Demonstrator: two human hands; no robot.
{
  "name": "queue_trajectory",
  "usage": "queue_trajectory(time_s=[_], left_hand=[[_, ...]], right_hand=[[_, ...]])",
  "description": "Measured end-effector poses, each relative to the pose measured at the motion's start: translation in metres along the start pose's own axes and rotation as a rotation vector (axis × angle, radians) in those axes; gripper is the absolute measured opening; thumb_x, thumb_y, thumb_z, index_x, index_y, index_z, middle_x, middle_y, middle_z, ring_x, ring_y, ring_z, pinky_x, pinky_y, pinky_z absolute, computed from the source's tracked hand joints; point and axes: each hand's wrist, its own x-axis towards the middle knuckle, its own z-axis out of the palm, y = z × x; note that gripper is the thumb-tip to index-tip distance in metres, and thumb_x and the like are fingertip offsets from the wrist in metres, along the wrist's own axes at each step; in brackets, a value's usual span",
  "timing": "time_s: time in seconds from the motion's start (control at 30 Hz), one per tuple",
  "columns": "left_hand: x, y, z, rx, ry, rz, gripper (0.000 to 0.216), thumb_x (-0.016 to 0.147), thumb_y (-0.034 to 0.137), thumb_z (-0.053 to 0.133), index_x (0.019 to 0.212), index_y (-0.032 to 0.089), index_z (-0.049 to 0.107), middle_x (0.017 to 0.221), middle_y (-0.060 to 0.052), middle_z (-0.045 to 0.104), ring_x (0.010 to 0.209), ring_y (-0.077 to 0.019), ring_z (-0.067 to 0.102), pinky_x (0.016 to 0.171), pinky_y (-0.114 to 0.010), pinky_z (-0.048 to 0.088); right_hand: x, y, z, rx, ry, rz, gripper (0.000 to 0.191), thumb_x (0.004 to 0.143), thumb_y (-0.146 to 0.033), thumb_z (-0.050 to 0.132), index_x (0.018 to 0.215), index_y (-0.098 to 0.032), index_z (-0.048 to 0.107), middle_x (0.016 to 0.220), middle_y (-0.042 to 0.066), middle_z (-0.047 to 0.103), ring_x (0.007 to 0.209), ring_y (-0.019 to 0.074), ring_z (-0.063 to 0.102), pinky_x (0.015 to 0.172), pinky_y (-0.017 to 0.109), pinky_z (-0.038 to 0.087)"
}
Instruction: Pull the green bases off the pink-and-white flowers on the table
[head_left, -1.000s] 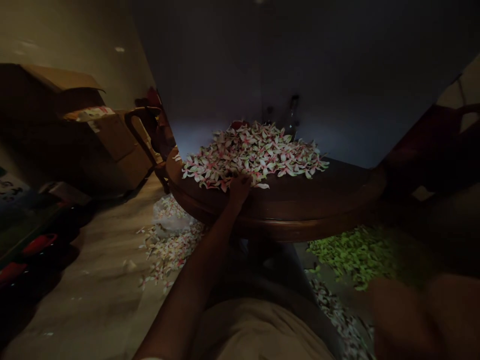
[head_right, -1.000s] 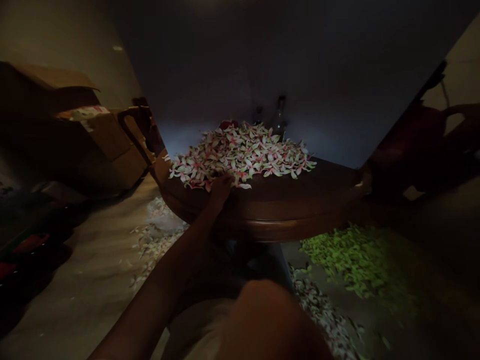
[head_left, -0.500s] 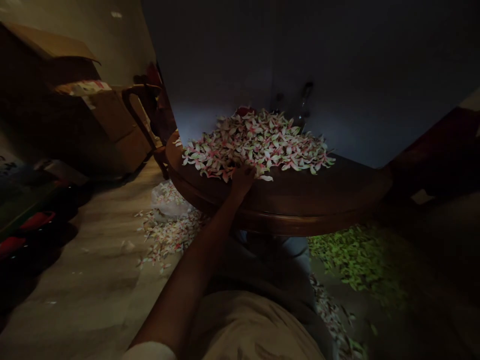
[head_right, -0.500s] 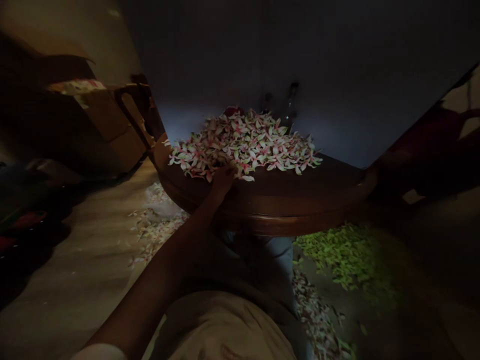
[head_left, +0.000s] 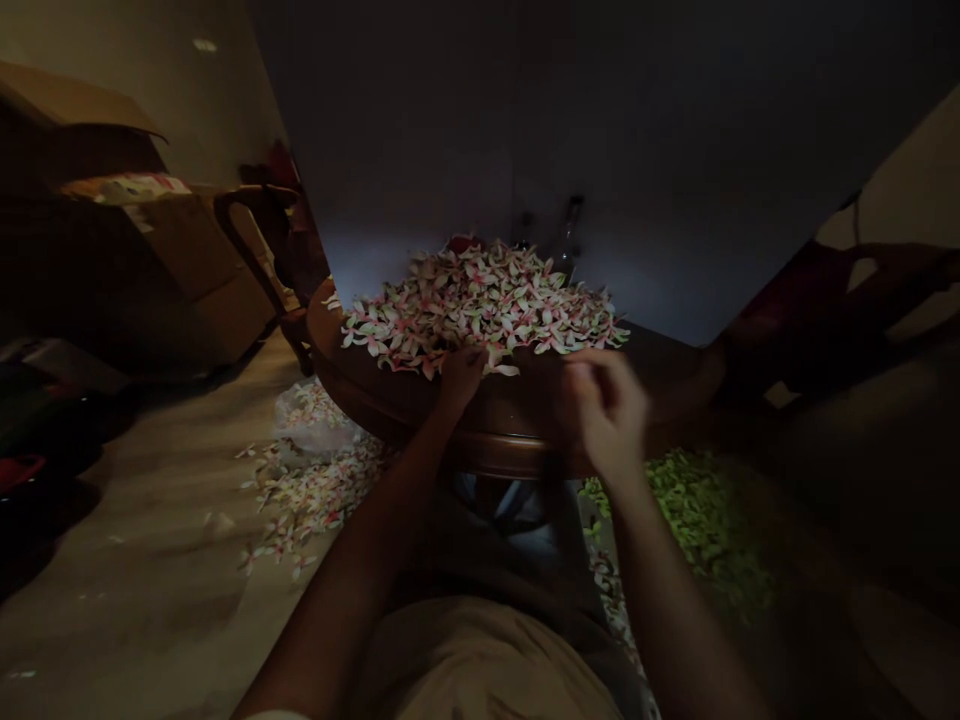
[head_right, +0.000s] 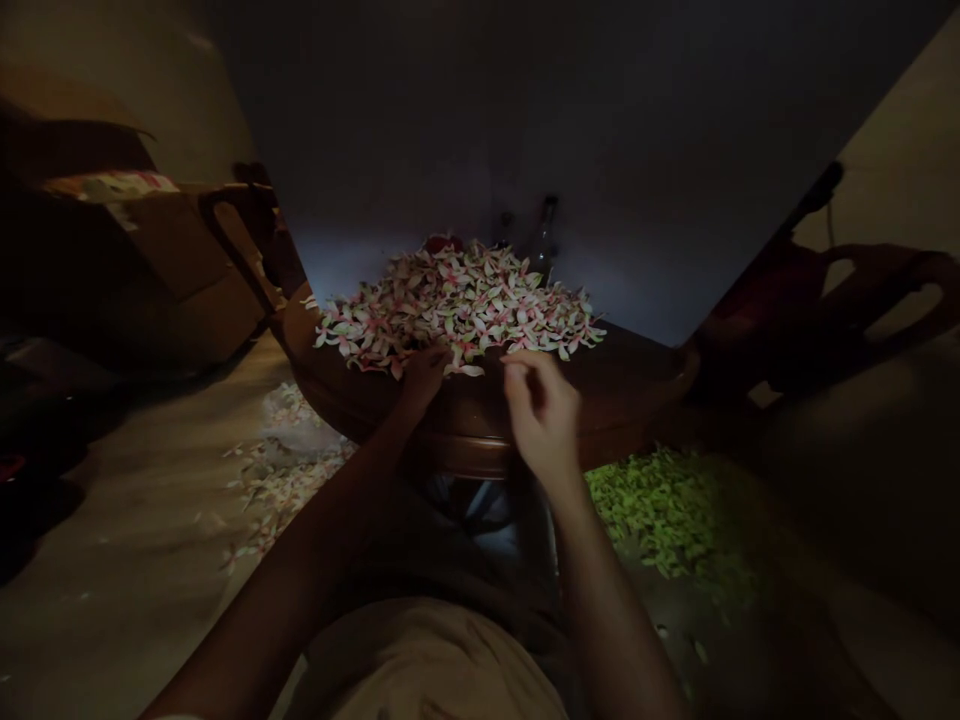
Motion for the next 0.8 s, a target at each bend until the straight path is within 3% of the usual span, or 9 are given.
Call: queue_trajectory(time_s=[0.17,0.27,0.47,0.6,0.8], left_hand=[[-0.005,0.002,0.002,-0.01,-0.074,0.078,0.018,0.087,0.025,0.059,0.088,0.016,0.074,0.09,-0.004,0.075,0.089,-0.0191,0.069,0.086,-0.029,0.051],[-0.013,0.001,0.009,-0.047,-0.103,0.088,0.02,0.086,0.029,0.059,0.087,0.015,0.073,0.086,-0.004,0.074,0.085,-0.0179,0.069,0.082,-0.028,0.052],[-0.031,0.004,0.015,-0.26,-0.292,0.017,0.027,0.082,0.034,0.064,0.097,0.014,0.073,0.089,-0.006,0.075,0.078,-0.0178,0.07,0.07,-0.028,0.057],[-0.033,0.007,0.012,-0.236,-0.305,0.039,0.026,0.076,0.034,0.071,0.093,0.014,0.074,0.094,-0.009,0.076,0.084,-0.0197,0.071,0.074,-0.029,0.057],[-0.033,0.005,0.01,-0.327,-0.315,-0.059,0.028,0.072,0.033,0.074,0.093,0.014,0.076,0.09,-0.009,0.076,0.082,-0.0222,0.071,0.079,-0.038,0.058]], right_hand=[[0.013,0.048,0.039,0.076,-0.176,0.204,0.033,0.093,-0.049,0.049,0.095,-0.021,0.066,0.081,0.003,0.066,0.07,0.0174,0.058,0.065,0.029,0.044],[0.008,0.065,0.048,0.158,-0.192,0.27,0.033,0.092,-0.052,0.049,0.094,-0.022,0.064,0.074,0.001,0.063,0.066,0.0163,0.058,0.063,0.028,0.043],[0.006,0.067,0.045,0.14,-0.218,0.247,0.032,0.091,-0.051,0.052,0.09,-0.021,0.065,0.072,0.0,0.063,0.068,0.0155,0.056,0.067,0.027,0.043],[0.009,0.07,0.046,0.187,-0.227,0.244,0.033,0.089,-0.052,0.055,0.088,-0.02,0.065,0.073,-0.001,0.064,0.069,0.0147,0.056,0.068,0.026,0.043],[0.011,0.078,0.049,0.346,-0.251,0.299,0.033,0.082,-0.053,0.063,0.085,-0.02,0.065,0.071,0.0,0.065,0.066,0.0143,0.056,0.065,0.026,0.044]])
